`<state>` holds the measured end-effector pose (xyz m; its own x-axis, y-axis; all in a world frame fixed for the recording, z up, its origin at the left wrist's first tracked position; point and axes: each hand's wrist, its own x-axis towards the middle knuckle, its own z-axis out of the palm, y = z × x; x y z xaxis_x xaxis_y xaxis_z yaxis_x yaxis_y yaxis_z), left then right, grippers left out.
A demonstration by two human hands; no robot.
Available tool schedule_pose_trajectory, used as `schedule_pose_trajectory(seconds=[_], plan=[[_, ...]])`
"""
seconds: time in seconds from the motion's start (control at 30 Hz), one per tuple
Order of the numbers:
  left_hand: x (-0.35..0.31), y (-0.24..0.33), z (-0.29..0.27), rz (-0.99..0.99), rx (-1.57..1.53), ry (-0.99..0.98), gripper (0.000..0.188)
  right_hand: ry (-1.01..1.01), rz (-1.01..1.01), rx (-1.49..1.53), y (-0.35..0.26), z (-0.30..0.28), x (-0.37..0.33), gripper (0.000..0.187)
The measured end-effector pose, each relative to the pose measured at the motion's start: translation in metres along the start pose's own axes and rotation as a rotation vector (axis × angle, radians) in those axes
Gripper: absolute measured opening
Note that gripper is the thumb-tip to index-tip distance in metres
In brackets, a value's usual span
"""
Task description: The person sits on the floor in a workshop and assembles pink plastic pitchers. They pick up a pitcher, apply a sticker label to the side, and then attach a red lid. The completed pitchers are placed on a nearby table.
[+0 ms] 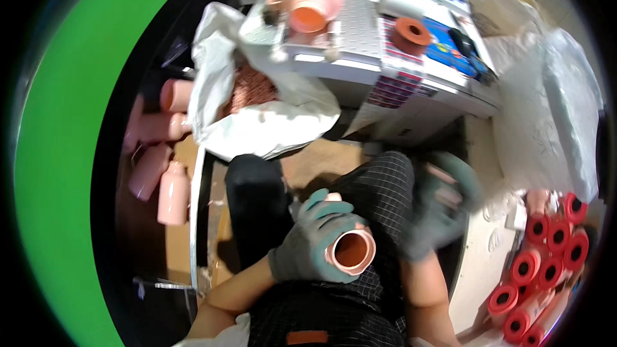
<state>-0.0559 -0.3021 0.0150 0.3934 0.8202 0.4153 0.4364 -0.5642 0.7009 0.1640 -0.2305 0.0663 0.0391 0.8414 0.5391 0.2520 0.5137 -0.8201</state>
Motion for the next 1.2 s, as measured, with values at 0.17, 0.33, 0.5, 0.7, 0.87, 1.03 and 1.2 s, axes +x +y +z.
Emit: schedule_pose_trajectory(seconds=[0.17, 0.33, 0.5, 0.7, 0.87, 1.03, 1.2], plan=[[0.003, 0.014, -0.013, 0.007, -0.035, -0.089, 0.071, -0.289, -0.124, -0.159, 0.049, 0.129, 0.045, 0.070], [0.001, 0.012, 0.001, -0.011, -0.135, -0.079, 0.081, -0.148, -0.071, -0.153, 0.064, 0.005, -0.025, 0.037], [0.022, 0.019, 0.003, 0.035, -0.004, -0.221, 0.080, 0.521, 0.483, -0.412, 0.091, -0.176, -0.138, 0.012], [0.033, -0.005, 0.022, 0.165, -0.103, -0.304, 0.080, 0.480, 0.754, -1.353, 0.123, -0.334, -0.168, 0.020], [0.037, 0.021, 0.022, 0.217, 0.120, -0.251, 0.066, 0.443, 0.791, -1.330, 0.123, -0.349, -0.164, 0.025], [0.038, 0.024, 0.023, 0.203, 0.083, -0.221, 0.077, 0.410, 0.868, -1.206, 0.127, -0.347, -0.161, 0.027], [0.035, 0.020, 0.019, 0.237, 0.152, -0.199, 0.077, 0.561, 0.779, -1.135, 0.135, -0.359, -0.162, 0.031]])
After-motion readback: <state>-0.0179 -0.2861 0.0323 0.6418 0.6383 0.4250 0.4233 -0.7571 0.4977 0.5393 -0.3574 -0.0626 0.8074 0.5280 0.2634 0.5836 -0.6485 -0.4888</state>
